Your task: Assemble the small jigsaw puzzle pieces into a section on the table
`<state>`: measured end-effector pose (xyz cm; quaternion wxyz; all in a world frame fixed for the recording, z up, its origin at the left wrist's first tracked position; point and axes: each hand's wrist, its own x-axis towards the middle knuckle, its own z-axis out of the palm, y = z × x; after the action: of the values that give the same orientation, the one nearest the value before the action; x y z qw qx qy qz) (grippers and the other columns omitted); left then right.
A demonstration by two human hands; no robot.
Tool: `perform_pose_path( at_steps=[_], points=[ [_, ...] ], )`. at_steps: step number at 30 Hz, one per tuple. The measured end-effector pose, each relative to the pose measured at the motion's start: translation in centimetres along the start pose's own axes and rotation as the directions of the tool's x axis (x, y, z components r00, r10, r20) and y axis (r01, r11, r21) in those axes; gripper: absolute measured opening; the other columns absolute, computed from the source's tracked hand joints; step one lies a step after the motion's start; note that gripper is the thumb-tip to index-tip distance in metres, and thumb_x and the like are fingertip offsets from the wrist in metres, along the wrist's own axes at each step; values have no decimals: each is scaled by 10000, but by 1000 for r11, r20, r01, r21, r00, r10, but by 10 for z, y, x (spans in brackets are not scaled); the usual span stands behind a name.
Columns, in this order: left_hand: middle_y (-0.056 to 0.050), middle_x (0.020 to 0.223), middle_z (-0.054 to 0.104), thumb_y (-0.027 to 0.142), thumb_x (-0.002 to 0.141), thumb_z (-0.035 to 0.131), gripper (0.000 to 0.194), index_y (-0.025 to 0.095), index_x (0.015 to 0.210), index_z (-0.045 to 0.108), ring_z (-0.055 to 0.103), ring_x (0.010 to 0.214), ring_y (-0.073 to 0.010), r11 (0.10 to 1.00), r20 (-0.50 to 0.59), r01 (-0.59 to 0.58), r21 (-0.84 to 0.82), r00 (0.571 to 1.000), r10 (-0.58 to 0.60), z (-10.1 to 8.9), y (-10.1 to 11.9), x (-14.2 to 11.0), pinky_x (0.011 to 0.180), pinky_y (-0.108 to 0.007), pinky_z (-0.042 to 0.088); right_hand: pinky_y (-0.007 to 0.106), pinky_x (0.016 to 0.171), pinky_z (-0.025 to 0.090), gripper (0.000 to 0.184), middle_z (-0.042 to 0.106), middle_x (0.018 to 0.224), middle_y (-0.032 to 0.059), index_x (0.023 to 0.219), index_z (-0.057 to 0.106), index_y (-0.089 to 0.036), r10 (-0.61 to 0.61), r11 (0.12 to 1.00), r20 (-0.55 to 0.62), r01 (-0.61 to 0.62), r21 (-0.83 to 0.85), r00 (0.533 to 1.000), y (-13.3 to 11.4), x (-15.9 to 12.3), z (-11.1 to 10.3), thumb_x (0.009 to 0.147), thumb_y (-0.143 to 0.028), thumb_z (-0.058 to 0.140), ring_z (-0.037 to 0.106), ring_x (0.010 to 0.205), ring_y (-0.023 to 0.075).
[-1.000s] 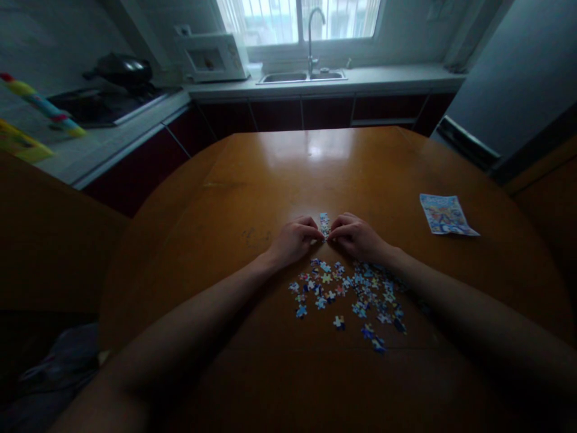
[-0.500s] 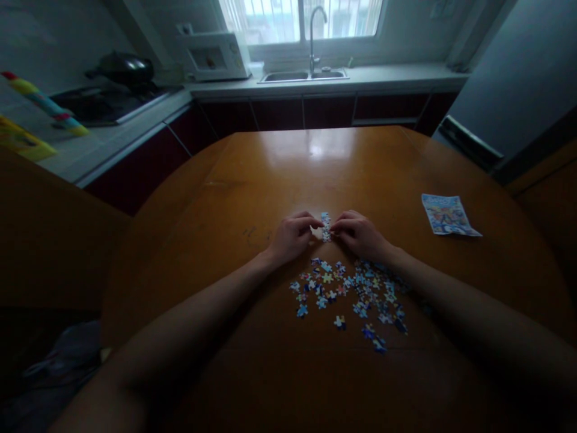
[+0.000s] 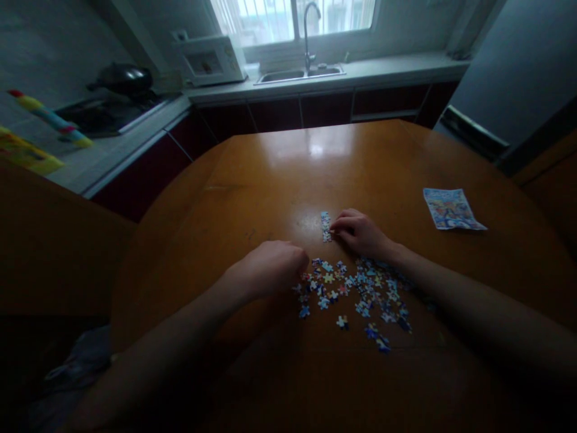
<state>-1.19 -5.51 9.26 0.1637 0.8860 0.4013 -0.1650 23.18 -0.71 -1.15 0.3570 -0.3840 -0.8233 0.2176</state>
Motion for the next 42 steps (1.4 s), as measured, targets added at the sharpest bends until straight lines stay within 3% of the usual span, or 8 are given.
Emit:
perform_pose_path(
  at_steps=[8, 16, 26, 29, 31, 35, 38, 42],
  points=[
    [-106, 949, 744, 74, 866, 531, 221, 165, 923, 724, 679, 824, -210, 994, -47, -33, 107, 998, 38, 21, 13, -1, 665, -293, 439, 369, 804, 490, 200, 691, 862, 69, 828, 736, -201, -29, 1000, -5, 29, -12, 1000, 3, -1, 1, 843, -82, 576, 618, 870, 210],
    [-106, 924, 744, 60, 865, 546, 217, 156, 899, 738, 673, 810, -197, 984, -59, -113, 134, 991, 122, 21, 15, 0, 700, -289, 461, 376, 809, 484, 204, 688, 853, 69, 809, 732, -201, -37, 999, -6, 37, -18, 999, 3, 0, 1, 837, -77, 572, 615, 866, 211],
    [-33, 670, 689, 129, 775, 647, 94, 183, 732, 711, 519, 525, -118, 988, -63, -83, -128, 995, 75, 6, -6, 8, 519, -261, 315, 373, 808, 485, 195, 684, 850, 61, 803, 719, -205, -33, 999, -1, 33, -14, 999, 5, -1, 2, 831, -75, 577, 612, 867, 207],
    [-31, 722, 709, 216, 792, 685, 65, 171, 827, 716, 585, 607, -117, 856, -254, -154, -494, 967, 27, 4, -21, 30, 552, -225, 394, 359, 766, 479, 168, 671, 837, 49, 855, 720, -213, -30, 1000, -42, 30, -7, 999, 3, -1, 1, 840, -104, 594, 603, 828, 195],
    [-46, 727, 715, 254, 767, 732, 113, 148, 793, 700, 619, 643, -125, 674, -368, -186, -715, 920, -137, 8, -26, 46, 589, -225, 448, 345, 730, 475, 142, 666, 834, 42, 905, 712, -212, -39, 999, -105, 40, 14, 994, -1, -1, -1, 860, -135, 601, 600, 798, 183],
    [-72, 811, 753, 260, 744, 780, 160, 144, 842, 730, 664, 707, -138, 414, -392, -240, -878, 857, -334, 25, -26, 69, 661, -251, 513, 330, 712, 494, 103, 673, 884, 47, 956, 678, -205, -127, 987, -207, 145, 72, 970, -11, 0, -4, 870, -170, 631, 612, 814, 176],
    [-86, 859, 768, 239, 752, 776, 138, 148, 852, 747, 696, 757, -158, 355, -368, -235, -905, 851, -375, 37, -23, 75, 713, -277, 546, 323, 716, 513, 93, 671, 919, 53, 959, 666, -208, -205, 970, -205, 226, 86, 957, -15, 0, -4, 870, -182, 652, 620, 840, 173],
    [-110, 951, 776, 258, 825, 723, 175, 138, 951, 739, 723, 837, -184, 448, -394, -221, -867, 853, -343, 43, -21, 76, 757, -318, 576, 333, 790, 538, 38, 670, 957, 62, 924, 669, -214, -215, 968, -137, 230, 102, 967, -16, 0, -4, 897, -212, 642, 637, 906, 177]
  ],
)
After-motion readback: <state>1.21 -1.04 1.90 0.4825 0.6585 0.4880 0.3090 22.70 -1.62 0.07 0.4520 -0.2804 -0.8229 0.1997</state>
